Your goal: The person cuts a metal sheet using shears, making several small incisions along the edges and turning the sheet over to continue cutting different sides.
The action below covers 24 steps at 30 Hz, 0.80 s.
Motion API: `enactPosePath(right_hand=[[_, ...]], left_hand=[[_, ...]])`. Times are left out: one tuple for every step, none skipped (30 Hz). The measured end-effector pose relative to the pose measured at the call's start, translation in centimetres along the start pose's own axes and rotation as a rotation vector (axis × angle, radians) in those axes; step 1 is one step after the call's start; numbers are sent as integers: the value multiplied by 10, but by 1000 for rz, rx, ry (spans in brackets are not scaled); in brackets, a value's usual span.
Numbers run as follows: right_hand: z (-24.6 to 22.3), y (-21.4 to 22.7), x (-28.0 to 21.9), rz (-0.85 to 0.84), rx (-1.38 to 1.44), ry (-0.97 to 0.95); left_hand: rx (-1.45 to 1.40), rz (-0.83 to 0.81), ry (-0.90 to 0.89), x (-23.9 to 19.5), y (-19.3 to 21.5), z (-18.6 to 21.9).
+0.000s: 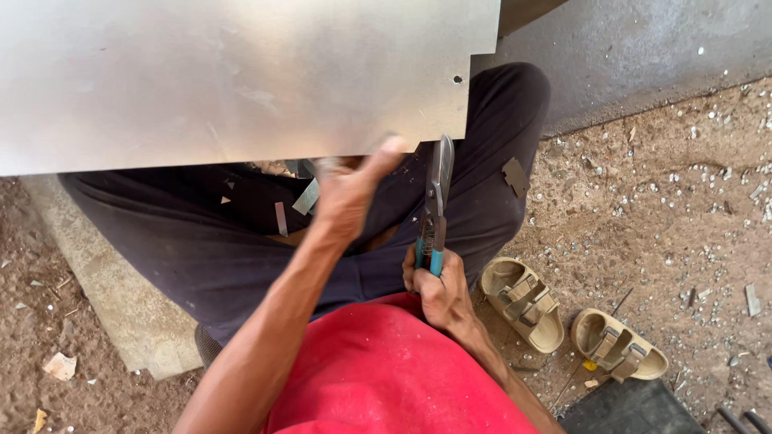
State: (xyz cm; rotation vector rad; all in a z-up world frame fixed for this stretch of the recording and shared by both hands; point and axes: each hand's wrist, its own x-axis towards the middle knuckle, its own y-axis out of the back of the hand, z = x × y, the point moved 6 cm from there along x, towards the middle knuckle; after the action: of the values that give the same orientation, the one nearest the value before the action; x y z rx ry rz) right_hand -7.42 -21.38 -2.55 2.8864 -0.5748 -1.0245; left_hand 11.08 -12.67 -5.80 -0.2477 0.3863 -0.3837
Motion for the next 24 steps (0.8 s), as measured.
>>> enactPosePath(right_hand=[[4, 1, -5, -36, 52, -28], [8, 4, -11, -73, 104, -58], [10, 10, -11, -97, 88, -72], [12, 17, -12, -120, 72, -87], [18, 24, -19, -139, 60, -120], [23, 34, -25, -115, -15, -131], [28, 43, -28, -100, -95, -143], [31, 49, -31, -85, -174, -155], [32, 51, -34, -79, -221, -166], [30, 52, -36, -74, -267, -176], [21, 57, -25, -65, -330, -160], [9, 55, -11, -142, -339, -93], [-2, 53, -11, -212, -346, -55], [-12, 51, -10, -284, -351, -19], [-23, 50, -1, -321, -393, 15], [-33, 49, 9, -358, -434, 48], [-38, 48, 8, -394, -467, 57], [-38, 51, 8, -380, -494, -43], [-40, 54, 16, -372, -523, -125], [-41, 57, 22, -363, -552, -207], [-47, 54, 32, -374, -612, -175], [-54, 52, 41, -383, -672, -142], [-57, 54, 41, -378, -727, -126], [-59, 56, 40, -385, -757, -134]], left_hand=[[47, 34, -2, -3, 15, 12], [-109, 168, 57, -8, 40, 26], [-267, 297, 103, -9, 63, 40], [-96, 449, 84, -17, 95, 64], [-169, 460, -25, -23, 116, 89], [-242, 467, -135, -23, 128, 106], [-339, 460, -131, -21, 130, 104], [-436, 453, -128, -20, 130, 101], [-530, 456, -129, -21, 130, 95], [-379, 429, -75, -21, 124, 86], [-247, 400, -43, -15, 111, 73], [-275, 309, -40, -4, 96, 62], [-303, 214, -9, -2, 80, 49], [-253, 150, 25, -3, 70, 39], [-201, 74, 52, 3, 60, 32], [-205, 36, 46, 8, 54, 30], [-209, -4, 63, 3, 51, 28], [-214, -44, 80, -3, 48, 28], [-229, -69, 91, -4, 46, 30], [-244, -93, 100, -6, 44, 33], [-251, -112, 102, -5, 47, 37], [-252, -106, 79, -3, 49, 42], [-260, -114, 72, -5, 46, 42], [-268, -122, 65, -7, 42, 40]])
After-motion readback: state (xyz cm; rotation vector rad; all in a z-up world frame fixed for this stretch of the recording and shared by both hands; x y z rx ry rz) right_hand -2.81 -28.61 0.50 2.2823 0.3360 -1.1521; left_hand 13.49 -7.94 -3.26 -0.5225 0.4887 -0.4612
